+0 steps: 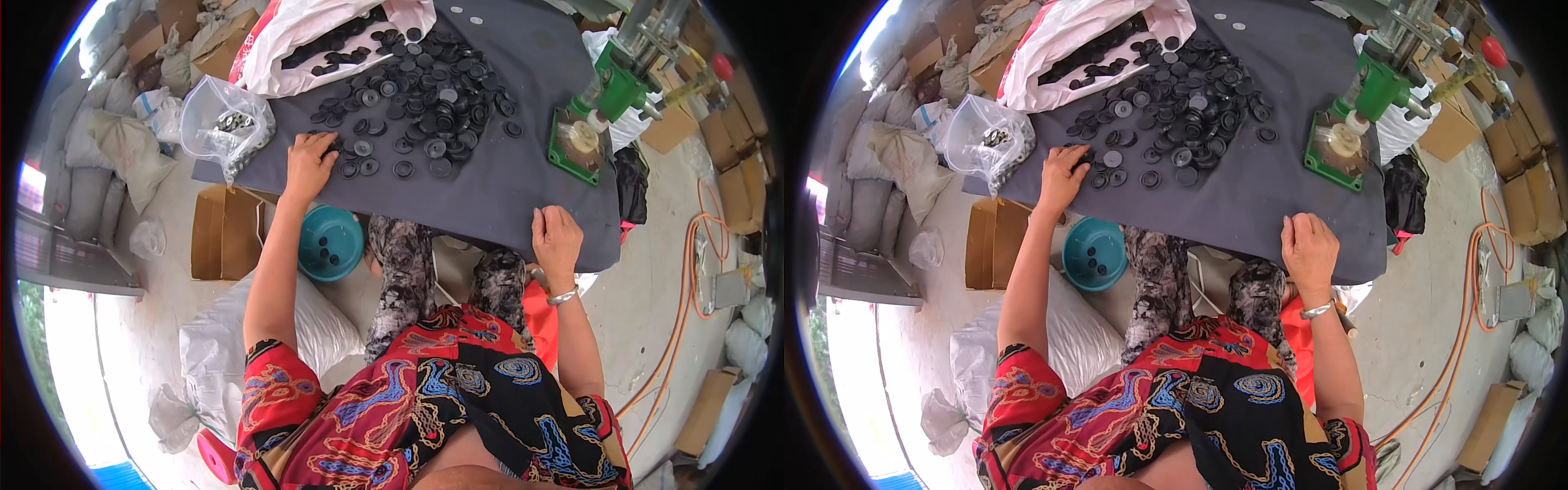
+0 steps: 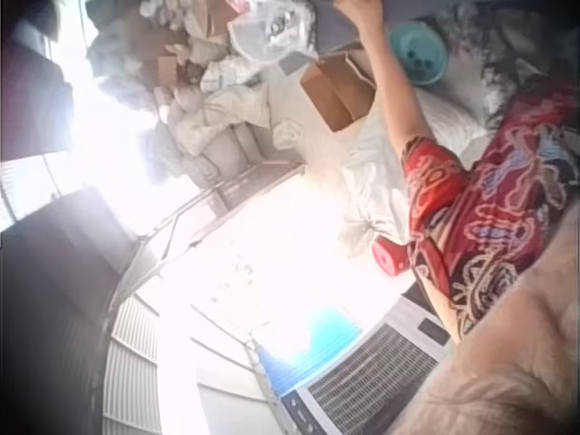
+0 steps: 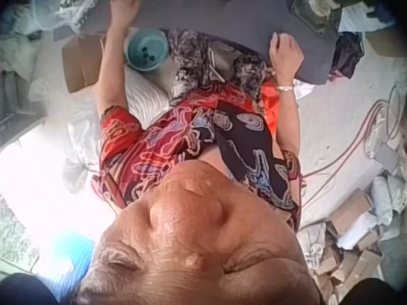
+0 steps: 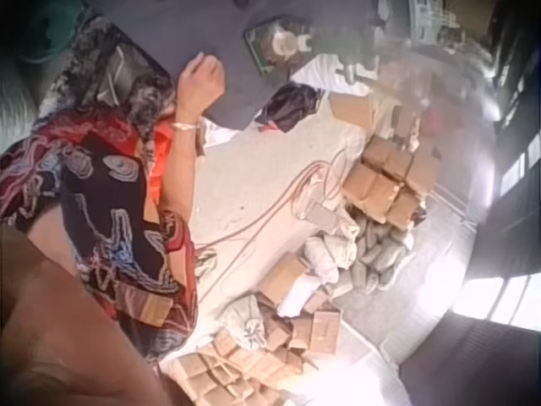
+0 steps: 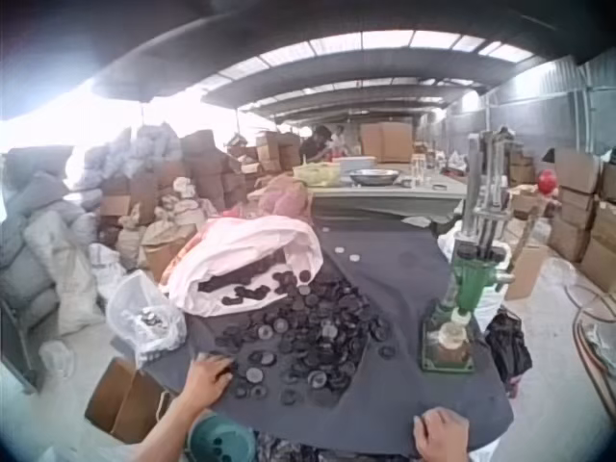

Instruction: The person arranges black circular rubber pieces on a gray mat and places small metal button parts on top of them. They handle the components one by one, picking up metal pieces from a plastic bag and positioning them onto the rubber bases.

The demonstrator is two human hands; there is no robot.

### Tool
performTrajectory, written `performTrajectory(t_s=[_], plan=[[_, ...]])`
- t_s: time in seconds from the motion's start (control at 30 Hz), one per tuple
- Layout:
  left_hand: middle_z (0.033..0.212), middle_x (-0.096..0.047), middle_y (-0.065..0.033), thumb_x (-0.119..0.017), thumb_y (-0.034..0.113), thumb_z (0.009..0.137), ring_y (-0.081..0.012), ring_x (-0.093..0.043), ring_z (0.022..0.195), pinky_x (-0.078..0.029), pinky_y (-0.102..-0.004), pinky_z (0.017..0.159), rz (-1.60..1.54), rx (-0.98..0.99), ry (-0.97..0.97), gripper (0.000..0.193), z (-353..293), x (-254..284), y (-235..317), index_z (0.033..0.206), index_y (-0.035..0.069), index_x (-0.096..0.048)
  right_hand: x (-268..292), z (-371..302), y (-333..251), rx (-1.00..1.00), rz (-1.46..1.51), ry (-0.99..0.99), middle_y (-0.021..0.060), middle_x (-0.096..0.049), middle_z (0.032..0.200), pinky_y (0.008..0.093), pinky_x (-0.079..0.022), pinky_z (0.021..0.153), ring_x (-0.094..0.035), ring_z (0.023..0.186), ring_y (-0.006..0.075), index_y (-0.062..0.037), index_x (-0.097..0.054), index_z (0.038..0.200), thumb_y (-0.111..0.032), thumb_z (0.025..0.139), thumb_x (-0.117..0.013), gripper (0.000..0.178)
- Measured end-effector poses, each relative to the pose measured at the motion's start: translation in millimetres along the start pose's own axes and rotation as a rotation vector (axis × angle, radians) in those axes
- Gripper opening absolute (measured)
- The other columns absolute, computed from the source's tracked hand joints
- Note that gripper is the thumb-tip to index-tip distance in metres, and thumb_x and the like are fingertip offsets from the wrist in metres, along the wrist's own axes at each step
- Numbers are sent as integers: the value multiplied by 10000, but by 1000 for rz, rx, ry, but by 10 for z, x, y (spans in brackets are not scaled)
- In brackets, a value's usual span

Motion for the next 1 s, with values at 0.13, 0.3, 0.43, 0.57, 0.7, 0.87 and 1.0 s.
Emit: performTrajectory(t_s=[0.13,0.3,0.43,0.57,0.7,0.87,1.0], plan=[[1047,-693,-80,-712,146,745,-267,-571,1050,-453,-380,908,-115,45,11,305,79,-3,-199,1048,114,-722,-2,2,-20,-13,20,6,102,-511,661,408,-438,534,-545,605,308,-49,-466,714,-106,819,-663,230],[941,-703,-106,-690,177,796,-256,-611,955,-476,-338,843,-184,195,38,231,164,-54,-444,1013,111,-732,13,-1,-13,-3,15,21,102,-507,659,409,-435,532,-539,601,308,-49,-467,714,-105,822,-659,227],[910,-700,-124,-671,193,813,-284,-626,910,-486,-353,821,-123,209,145,217,241,32,-349,1004,112,-735,23,-2,-11,-1,3,18,102,-504,657,408,-434,530,-538,600,306,-50,-467,714,-106,823,-659,227],[947,-694,-121,-654,209,828,-293,-608,960,-466,-398,838,104,222,98,231,308,-85,-376,1025,112,-728,36,6,-44,7,30,33,99,-503,656,406,-432,524,-535,594,304,-52,-467,714,-106,819,-662,228],[1084,-675,-88,-634,237,845,-285,-568,1055,-422,-454,863,359,62,131,277,393,36,206,1082,107,-697,48,-3,-7,-16,4,34,96,-494,648,405,-431,525,-533,590,300,-55,-462,705,-110,812,-667,237],[1122,-668,-105,-613,258,862,-306,-531,1153,-397,-480,894,261,-149,79,318,271,-297,595,1107,63,-667,59,9,-35,-13,23,39,96,-490,644,403,-434,531,-534,593,298,-60,-460,695,-117,805,-671,244],[1230,-609,-139,-601,272,870,-326,-517,1194,-378,-497,948,192,-264,142,406,328,-332,1052,1201,38,-594,47,3,-27,-21,10,37,93,-497,654,395,-442,539,-538,600,295,-63,-464,698,-128,808,-664,237]])
Point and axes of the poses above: each hand's wrist, its own z-axis towards the middle knuckle, its own x-axis out of the back of the hand, y = z × x, the point moved 9 cm from there along z, towards the middle knuckle
